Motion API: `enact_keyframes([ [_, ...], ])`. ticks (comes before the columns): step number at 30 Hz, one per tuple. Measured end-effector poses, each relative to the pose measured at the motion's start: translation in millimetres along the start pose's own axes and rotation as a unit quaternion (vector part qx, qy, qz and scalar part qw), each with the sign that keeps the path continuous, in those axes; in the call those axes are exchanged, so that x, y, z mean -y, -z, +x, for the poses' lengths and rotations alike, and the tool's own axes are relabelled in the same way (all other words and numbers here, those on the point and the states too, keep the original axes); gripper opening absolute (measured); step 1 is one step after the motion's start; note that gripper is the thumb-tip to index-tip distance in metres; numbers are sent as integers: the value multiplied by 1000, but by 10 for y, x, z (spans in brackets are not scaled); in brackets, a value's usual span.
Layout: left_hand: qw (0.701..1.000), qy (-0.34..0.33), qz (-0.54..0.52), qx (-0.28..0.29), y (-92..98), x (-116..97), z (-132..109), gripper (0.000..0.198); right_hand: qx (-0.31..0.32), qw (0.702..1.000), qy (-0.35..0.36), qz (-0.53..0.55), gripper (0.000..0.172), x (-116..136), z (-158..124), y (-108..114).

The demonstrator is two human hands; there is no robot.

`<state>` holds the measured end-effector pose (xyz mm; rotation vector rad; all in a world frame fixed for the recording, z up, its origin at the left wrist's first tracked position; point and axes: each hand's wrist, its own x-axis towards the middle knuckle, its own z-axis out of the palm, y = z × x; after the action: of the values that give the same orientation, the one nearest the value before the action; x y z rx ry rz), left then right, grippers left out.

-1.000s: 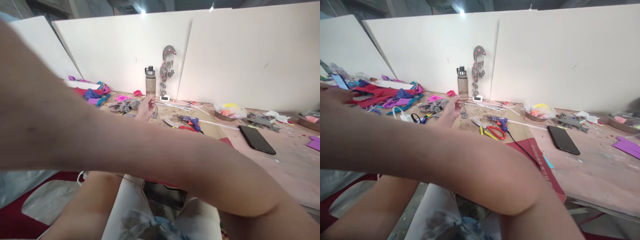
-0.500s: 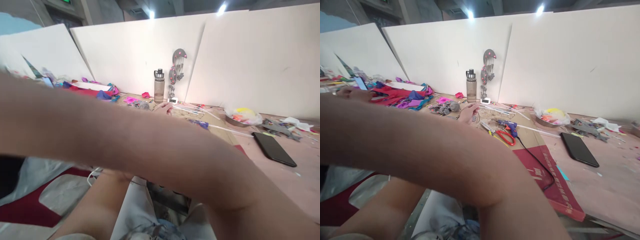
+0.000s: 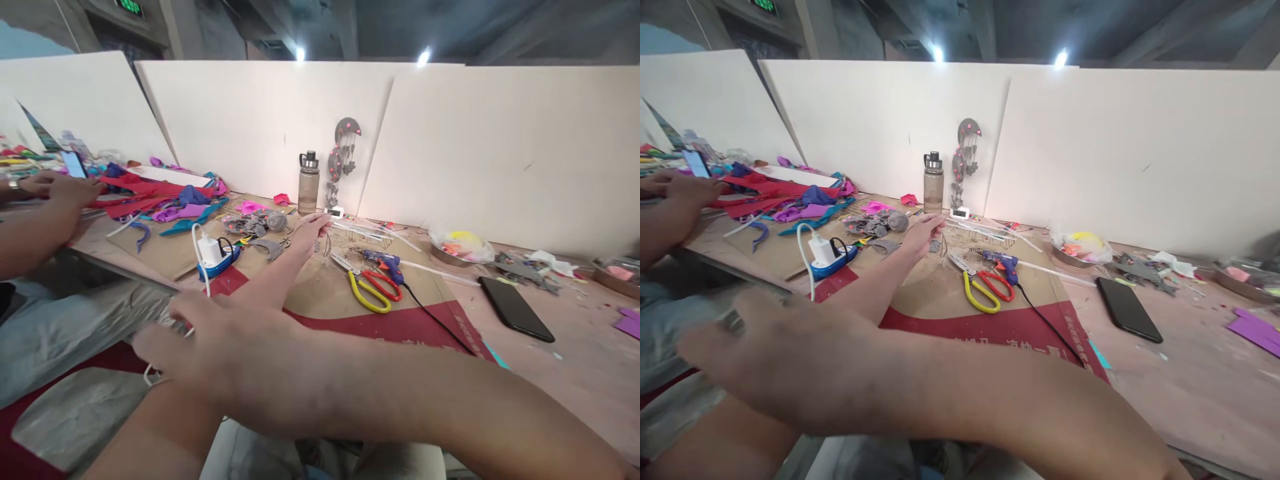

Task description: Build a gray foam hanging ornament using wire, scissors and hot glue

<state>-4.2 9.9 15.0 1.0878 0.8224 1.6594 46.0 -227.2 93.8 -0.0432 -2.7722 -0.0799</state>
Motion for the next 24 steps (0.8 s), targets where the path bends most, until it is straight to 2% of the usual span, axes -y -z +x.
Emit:
enact_keyframes([
  [2,1000,8,-19,-2,-5,-27,-1,22,-35,999,20,11,29,-30,-340,-9],
  [4,999,8,-35,-3,-3,-69,-13,22,-98,994,31,42,26,-151,-645,14],
  [5,999,7,-39,-1,-1,-93,-22,21,-131,990,-28,49,27,-251,-783,41],
  [7,999,3,-40,6,-1,-140,-42,21,-165,964,-204,27,30,-513,-1033,107],
  [9,999,-5,-32,16,-10,-178,-58,22,-127,920,-366,-47,27,-798,-1260,143],
  [10,999,-11,-25,21,-16,-192,-65,23,-75,899,-420,-95,25,-924,-1364,134],
  [12,999,-26,-7,34,-31,-210,-74,25,110,874,-443,-164,21,-1114,-1543,56],
  [13,999,-34,3,43,-38,-215,-78,26,178,868,-428,-179,21,-1173,-1611,-6],
  [15,997,-44,13,63,-51,-222,-86,27,234,862,-405,-193,25,-1234,-1698,-145],
  [19,994,-45,10,97,-66,-245,-116,29,197,820,-507,-179,34,-1281,-1730,-309],
  [22,994,-23,5,103,-63,-264,-135,29,142,802,-573,-89,37,-1334,-1762,-305],
  [24,994,-4,-5,106,-49,-260,-131,28,83,797,-597,-36,39,-1365,-1809,-279],
])
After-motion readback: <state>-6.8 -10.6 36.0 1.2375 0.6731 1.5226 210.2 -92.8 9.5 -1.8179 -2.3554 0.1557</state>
